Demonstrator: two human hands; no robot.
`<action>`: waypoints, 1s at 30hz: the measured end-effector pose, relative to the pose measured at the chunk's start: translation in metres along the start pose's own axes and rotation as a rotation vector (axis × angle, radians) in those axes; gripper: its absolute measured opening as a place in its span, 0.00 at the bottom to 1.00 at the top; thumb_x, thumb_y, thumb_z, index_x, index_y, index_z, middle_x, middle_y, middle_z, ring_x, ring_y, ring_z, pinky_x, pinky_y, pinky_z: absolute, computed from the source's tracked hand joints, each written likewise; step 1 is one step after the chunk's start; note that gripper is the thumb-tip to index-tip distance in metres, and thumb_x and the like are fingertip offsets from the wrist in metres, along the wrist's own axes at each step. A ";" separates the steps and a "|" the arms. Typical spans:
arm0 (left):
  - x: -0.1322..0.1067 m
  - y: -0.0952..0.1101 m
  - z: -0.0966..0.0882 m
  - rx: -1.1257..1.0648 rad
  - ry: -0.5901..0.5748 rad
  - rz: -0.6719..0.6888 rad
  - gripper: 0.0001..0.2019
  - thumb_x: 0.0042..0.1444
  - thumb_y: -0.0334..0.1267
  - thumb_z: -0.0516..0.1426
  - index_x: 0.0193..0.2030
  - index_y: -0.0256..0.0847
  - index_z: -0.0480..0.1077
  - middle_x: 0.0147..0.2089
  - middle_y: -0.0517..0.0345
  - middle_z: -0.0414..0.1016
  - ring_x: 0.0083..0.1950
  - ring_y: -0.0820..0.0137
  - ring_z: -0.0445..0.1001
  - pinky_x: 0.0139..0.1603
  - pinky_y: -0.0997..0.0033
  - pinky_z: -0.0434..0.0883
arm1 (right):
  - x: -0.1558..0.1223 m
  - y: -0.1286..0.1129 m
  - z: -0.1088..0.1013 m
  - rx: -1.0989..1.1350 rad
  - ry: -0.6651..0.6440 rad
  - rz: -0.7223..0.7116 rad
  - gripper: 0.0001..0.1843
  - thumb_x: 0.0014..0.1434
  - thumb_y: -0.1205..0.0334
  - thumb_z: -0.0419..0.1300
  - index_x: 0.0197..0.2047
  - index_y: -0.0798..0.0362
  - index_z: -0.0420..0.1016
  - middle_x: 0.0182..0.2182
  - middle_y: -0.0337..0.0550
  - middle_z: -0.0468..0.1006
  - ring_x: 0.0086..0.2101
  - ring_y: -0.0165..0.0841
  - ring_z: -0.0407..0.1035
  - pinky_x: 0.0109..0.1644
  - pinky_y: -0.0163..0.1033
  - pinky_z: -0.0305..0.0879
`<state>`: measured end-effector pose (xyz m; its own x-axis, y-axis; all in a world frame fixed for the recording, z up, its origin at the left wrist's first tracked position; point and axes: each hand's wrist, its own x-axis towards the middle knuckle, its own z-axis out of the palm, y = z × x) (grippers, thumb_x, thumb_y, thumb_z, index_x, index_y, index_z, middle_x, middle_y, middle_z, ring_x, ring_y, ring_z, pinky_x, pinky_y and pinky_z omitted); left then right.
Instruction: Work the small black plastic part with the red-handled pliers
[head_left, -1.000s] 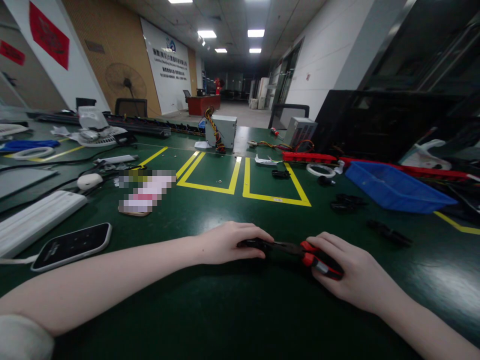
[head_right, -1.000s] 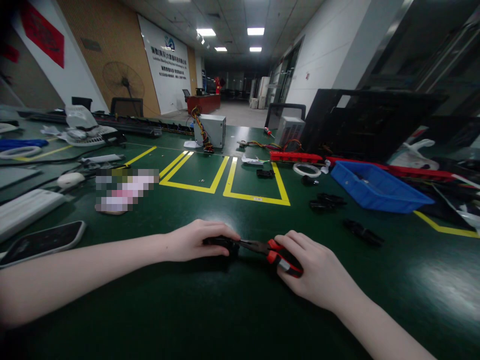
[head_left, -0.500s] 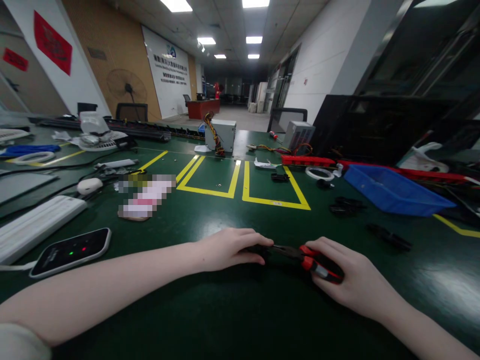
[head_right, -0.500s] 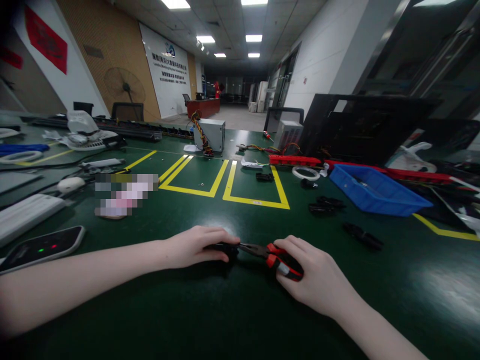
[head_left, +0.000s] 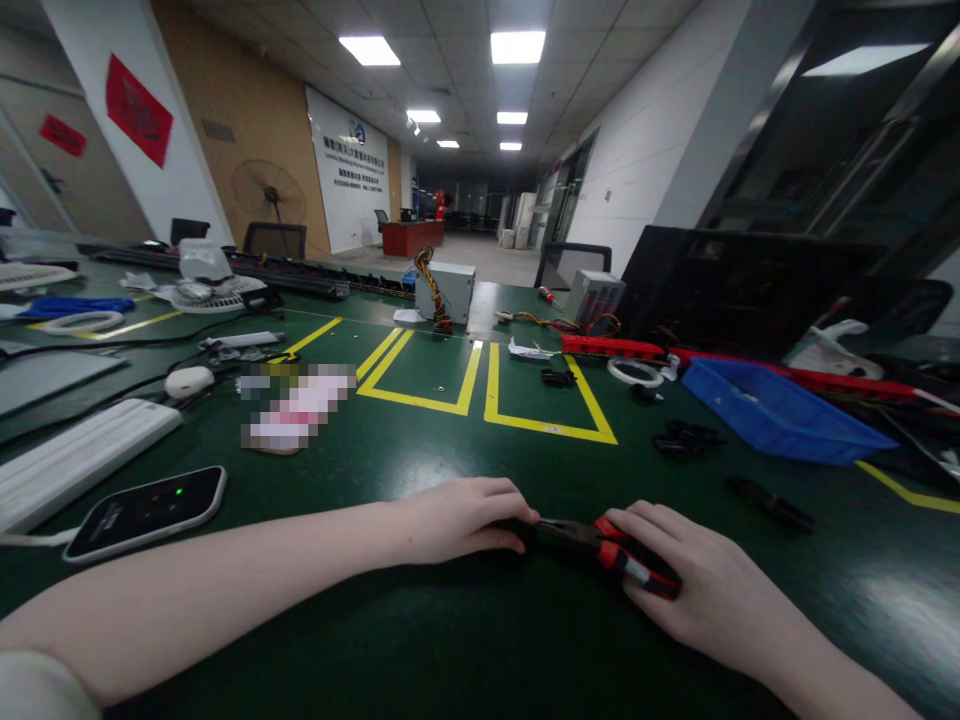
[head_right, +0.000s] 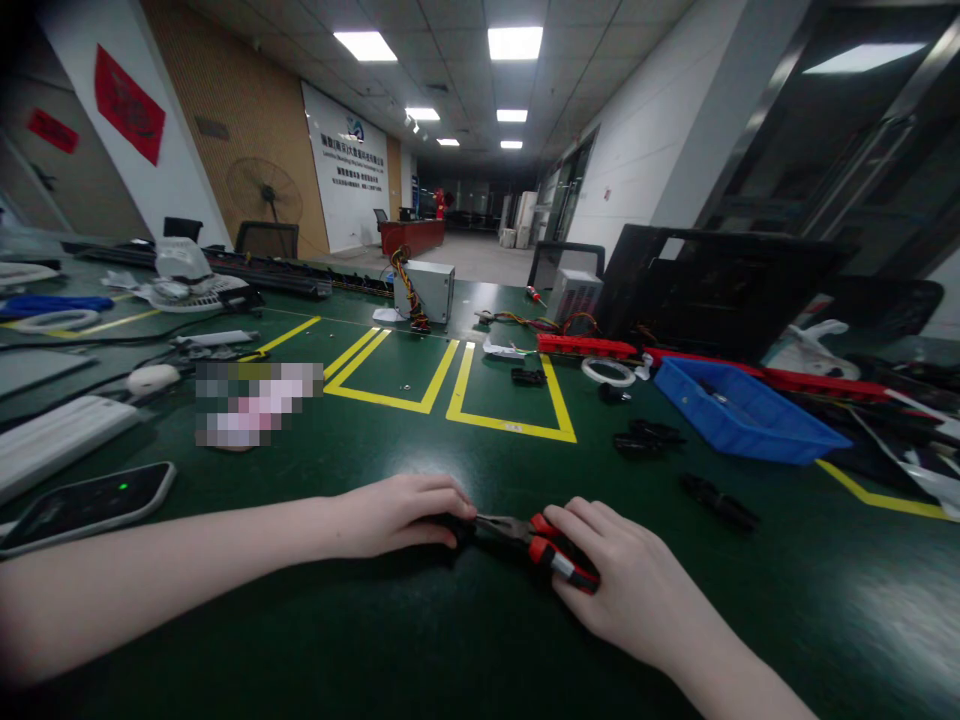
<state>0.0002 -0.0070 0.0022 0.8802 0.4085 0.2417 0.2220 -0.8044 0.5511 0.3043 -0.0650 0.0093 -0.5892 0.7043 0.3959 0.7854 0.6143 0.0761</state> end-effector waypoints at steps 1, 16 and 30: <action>0.000 0.001 0.000 0.004 0.000 0.000 0.13 0.66 0.36 0.56 0.57 0.40 0.66 0.54 0.50 0.70 0.53 0.64 0.73 0.51 0.68 0.70 | 0.000 0.000 0.000 -0.013 -0.001 -0.008 0.22 0.50 0.62 0.60 0.50 0.52 0.75 0.42 0.48 0.80 0.39 0.38 0.77 0.40 0.42 0.78; 0.003 -0.001 -0.002 -0.214 0.108 -0.038 0.17 0.60 0.35 0.62 0.56 0.39 0.69 0.51 0.50 0.75 0.50 0.64 0.75 0.51 0.66 0.70 | -0.001 -0.003 0.003 0.148 -0.047 0.168 0.21 0.51 0.62 0.60 0.51 0.49 0.74 0.44 0.45 0.79 0.40 0.36 0.77 0.43 0.39 0.76; 0.004 -0.002 -0.004 -0.336 0.123 -0.065 0.17 0.58 0.34 0.64 0.54 0.38 0.71 0.52 0.50 0.75 0.53 0.63 0.74 0.55 0.61 0.70 | -0.001 -0.006 0.002 0.044 0.089 0.084 0.22 0.50 0.64 0.60 0.50 0.49 0.72 0.43 0.45 0.79 0.38 0.37 0.76 0.39 0.40 0.76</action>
<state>0.0015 -0.0020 0.0057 0.8073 0.5195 0.2800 0.1078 -0.5962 0.7955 0.2996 -0.0685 0.0065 -0.5009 0.7209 0.4790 0.8213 0.5706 0.0001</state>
